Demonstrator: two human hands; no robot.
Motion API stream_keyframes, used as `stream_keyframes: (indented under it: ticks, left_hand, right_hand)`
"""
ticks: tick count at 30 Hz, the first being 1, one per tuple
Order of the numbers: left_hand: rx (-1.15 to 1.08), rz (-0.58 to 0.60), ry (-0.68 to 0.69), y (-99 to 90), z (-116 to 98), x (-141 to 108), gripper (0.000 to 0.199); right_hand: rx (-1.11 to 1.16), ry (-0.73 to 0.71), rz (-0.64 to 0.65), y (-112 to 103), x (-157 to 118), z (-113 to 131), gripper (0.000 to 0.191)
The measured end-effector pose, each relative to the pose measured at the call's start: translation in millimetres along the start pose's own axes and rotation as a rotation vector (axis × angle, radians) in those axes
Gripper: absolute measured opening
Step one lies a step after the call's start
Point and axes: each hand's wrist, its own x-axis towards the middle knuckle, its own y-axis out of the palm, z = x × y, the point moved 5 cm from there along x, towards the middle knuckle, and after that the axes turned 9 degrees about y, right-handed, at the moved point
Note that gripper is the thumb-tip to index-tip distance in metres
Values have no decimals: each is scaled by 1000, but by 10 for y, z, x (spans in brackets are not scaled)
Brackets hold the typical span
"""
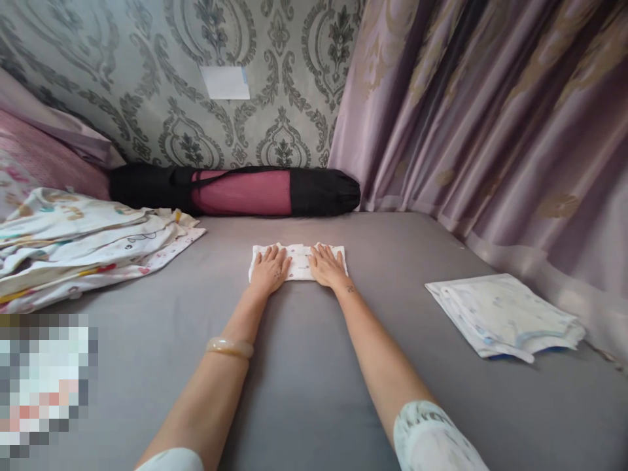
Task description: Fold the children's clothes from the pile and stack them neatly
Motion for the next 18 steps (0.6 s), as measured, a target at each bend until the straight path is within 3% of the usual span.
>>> stream_keyframes:
  ticks: [4, 10, 18]
  left_hand:
    - [67, -34, -28, -49, 30, -7, 53]
    - [74, 160, -62, 68, 91, 2, 59]
    - [99, 203, -16, -32, 187, 151, 49]
  right_hand:
    - [5, 66, -65, -85, 44, -164, 57]
    - [-36, 92, -32, -28, 65, -263, 57]
    - [-21, 83, -8, -35, 149, -312, 54]
